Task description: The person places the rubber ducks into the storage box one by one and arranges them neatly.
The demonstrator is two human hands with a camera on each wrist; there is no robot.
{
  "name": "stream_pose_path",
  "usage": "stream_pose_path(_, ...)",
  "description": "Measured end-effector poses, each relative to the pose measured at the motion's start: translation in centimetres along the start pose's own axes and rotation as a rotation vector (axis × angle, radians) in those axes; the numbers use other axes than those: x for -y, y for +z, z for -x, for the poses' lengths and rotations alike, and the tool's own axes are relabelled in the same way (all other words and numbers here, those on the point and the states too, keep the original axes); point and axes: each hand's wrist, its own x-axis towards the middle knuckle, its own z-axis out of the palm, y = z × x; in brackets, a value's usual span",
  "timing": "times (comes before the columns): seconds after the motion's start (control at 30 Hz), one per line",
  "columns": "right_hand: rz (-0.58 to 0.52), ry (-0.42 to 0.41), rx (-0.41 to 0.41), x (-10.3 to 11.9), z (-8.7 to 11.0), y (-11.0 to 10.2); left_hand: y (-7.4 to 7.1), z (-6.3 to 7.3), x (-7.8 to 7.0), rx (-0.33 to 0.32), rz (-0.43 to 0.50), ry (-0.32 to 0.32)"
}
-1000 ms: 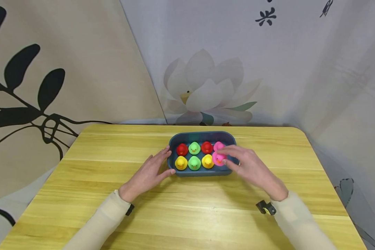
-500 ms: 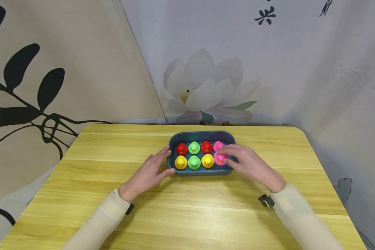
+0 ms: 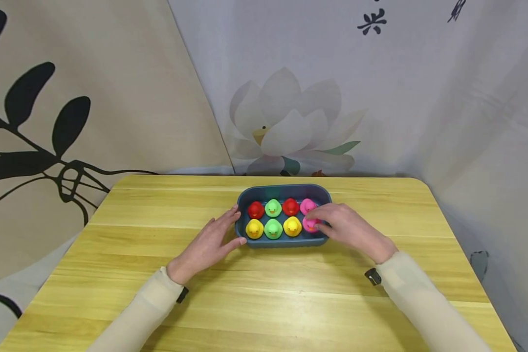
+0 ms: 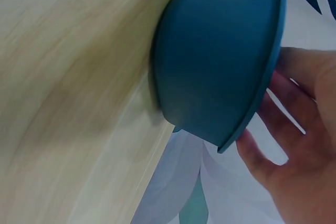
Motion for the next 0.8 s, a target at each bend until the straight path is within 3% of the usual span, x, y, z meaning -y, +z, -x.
stream_pose_path(0.8, 0.080, -0.035, 0.054, -1.03, -1.01, 0.56, -0.03, 0.07, -0.13, -0.013, 0.006, 0.001)
